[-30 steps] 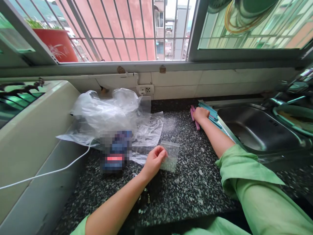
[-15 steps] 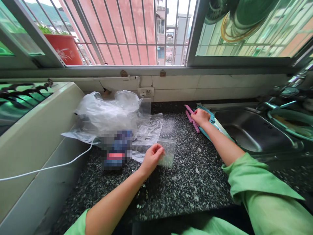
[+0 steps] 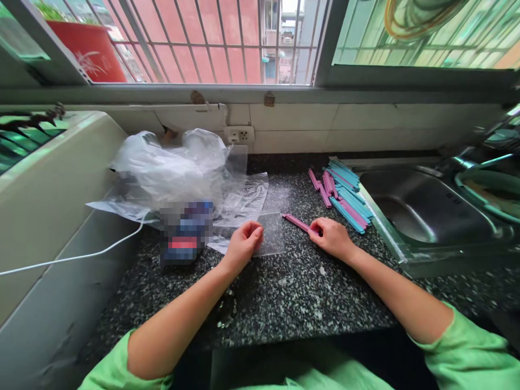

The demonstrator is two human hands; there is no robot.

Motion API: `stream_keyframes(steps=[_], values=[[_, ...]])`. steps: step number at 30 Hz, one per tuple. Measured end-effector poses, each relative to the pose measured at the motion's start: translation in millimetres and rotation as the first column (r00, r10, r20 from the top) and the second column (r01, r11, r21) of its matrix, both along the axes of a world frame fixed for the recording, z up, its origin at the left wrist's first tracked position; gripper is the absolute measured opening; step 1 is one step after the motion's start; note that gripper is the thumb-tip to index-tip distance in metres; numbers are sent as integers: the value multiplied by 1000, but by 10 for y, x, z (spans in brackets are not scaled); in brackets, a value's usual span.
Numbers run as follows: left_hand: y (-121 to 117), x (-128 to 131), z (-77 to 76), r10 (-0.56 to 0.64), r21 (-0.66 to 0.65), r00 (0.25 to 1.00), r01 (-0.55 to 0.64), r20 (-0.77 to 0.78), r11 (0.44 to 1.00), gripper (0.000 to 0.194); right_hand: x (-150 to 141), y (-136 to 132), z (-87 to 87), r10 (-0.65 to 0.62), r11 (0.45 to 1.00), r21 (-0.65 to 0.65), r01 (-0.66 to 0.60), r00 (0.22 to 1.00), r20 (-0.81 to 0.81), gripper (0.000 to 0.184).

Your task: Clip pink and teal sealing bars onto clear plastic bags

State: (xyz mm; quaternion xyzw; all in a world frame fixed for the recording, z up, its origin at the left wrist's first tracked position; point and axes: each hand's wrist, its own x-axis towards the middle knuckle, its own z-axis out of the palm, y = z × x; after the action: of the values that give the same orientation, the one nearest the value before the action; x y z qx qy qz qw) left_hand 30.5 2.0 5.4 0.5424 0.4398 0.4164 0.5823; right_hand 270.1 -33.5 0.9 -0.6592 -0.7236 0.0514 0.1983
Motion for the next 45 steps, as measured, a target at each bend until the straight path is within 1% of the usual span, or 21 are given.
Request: stream_keyframes(steps=[4,10,15,20,23,25,28,30,32,35,37,39,41,43,45], values=[[3,-17,4,4,5,1000,-4,-14,1000,26,36,34,-6,27,1000,-15,-27,1000,-2,19],[5,-28,14,15,-17,1000,-15,-4,1000,26,51,71,-50,13,1000,-8,-12,985,172,25],[-6,-21,12,25,-22,1000,-25,-11,999,32,47,88,-68,11,1000,-1,-11,971,238,28],[-18,-8,24,29,3,999,-29,-20,1000,29,48,77,-62,28,999,30,-36,976,217,23],[-21,0,22,39,-8,999,-39,17,999,24,58,71,-69,55,997,49,-66,979,197,21],[-20,0,16,32,-23,999,-31,42,999,25,72,76,-86,54,996,61,-66,981,186,17],[-13,-8,5,20,-35,998,-18,55,999,24,108,94,-102,51,994,89,-61,992,113,14],[-7,-12,0,36,-45,997,-33,68,998,23,127,100,-82,60,990,131,-60,998,3,14],[-2,-12,-1,63,-67,994,-57,87,996,24,112,88,-24,78,982,179,-52,986,-145,15],[-5,0,3,62,-100,993,-52,97,994,26,-27,19,111,137,977,203,-66,924,-356,17],[-14,10,4,33,-113,993,-21,110,993,26,-191,-55,198,192,976,181,-122,873,-448,18],[-25,14,-1,3,-109,990,12,144,994,24,-365,-132,259,252,967,156,-201,830,-497,19],[-39,10,-9,-21,-80,983,36,181,996,23,-491,-186,283,298,954,150,-258,804,-515,19],[-51,1,-13,-39,-55,976,52,216,997,23,-540,-207,272,313,949,148,-277,795,-519,18],[-63,-6,-4,-55,-54,969,70,240,996,20,-519,-199,240,299,954,136,-268,799,-522,19]])
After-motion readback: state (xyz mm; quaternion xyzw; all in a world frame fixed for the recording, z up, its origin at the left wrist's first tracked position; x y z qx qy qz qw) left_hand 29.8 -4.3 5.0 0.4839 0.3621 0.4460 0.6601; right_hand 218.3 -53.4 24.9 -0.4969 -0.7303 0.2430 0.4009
